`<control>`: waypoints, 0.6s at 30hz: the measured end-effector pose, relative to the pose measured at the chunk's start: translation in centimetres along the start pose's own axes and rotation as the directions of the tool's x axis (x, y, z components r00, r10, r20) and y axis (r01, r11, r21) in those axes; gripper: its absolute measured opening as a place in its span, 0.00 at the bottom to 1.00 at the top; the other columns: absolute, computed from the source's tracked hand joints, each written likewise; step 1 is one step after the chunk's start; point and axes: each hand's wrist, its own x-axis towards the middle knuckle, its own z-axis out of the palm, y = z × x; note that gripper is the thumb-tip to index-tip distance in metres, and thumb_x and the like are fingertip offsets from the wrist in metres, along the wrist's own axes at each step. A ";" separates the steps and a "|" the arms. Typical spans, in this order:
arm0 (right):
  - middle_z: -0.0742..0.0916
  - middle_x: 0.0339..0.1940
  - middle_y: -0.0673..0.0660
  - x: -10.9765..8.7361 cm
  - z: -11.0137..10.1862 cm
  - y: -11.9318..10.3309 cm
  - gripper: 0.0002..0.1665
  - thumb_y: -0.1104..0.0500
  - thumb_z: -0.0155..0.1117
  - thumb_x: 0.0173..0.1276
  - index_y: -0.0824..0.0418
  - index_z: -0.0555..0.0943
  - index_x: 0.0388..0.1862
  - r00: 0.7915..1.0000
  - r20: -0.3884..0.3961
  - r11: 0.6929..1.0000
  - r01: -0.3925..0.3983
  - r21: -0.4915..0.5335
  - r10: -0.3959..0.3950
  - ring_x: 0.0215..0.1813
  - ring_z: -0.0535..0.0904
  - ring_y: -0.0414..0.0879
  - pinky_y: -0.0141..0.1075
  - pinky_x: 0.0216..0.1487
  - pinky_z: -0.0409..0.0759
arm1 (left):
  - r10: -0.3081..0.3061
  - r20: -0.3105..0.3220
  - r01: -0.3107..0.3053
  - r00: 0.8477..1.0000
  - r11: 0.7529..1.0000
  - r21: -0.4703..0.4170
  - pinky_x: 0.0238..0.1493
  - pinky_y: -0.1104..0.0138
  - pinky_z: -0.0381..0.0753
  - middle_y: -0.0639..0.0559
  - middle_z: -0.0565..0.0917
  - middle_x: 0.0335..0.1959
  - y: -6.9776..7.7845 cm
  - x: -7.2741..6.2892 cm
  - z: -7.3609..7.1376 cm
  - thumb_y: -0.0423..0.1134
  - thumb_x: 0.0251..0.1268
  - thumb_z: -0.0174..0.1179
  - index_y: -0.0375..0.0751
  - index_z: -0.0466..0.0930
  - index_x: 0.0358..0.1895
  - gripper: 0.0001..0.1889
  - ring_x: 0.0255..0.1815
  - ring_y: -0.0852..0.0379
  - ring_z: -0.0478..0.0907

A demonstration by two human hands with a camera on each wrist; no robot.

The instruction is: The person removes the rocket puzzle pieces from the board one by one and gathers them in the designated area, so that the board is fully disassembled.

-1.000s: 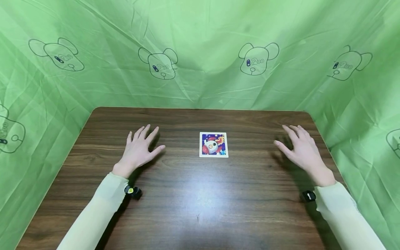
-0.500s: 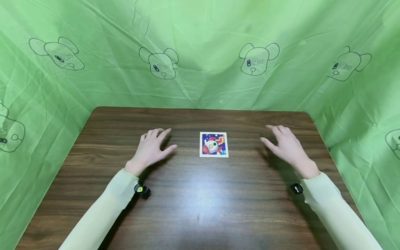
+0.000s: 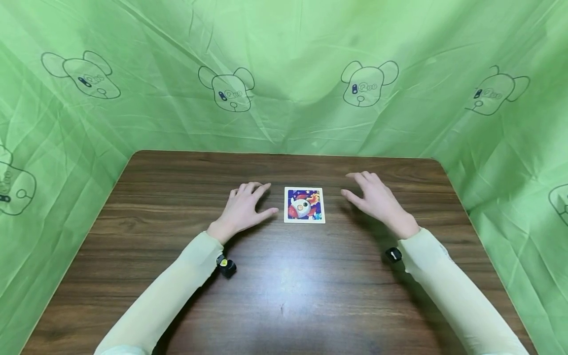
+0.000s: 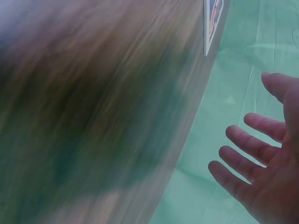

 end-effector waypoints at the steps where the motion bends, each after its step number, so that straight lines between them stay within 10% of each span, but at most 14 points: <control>1: 0.80 0.66 0.67 0.3 0.1 -0.3 0.34 0.43 0.62 0.78 0.63 0.74 0.72 1.000 0.004 1.000 0.004 0.000 -0.004 0.68 0.71 0.65 0.64 0.62 0.73 | 0.001 0.003 -0.001 1.000 1.000 0.004 0.62 0.42 0.67 0.43 0.73 0.71 0.2 0.2 0.2 0.71 0.66 0.59 0.51 0.66 0.80 0.44 0.69 0.41 0.68; 18: 0.83 0.52 0.63 4.1 3.4 -3.7 0.25 0.55 0.68 0.75 0.61 0.79 0.67 0.977 0.135 0.983 0.153 0.106 -0.166 0.58 0.77 0.59 0.55 0.61 0.77 | 0.013 0.064 -0.015 0.998 1.000 0.027 0.63 0.44 0.63 0.45 0.71 0.71 2.3 2.2 2.2 0.76 0.62 0.60 0.51 0.66 0.80 0.48 0.71 0.44 0.66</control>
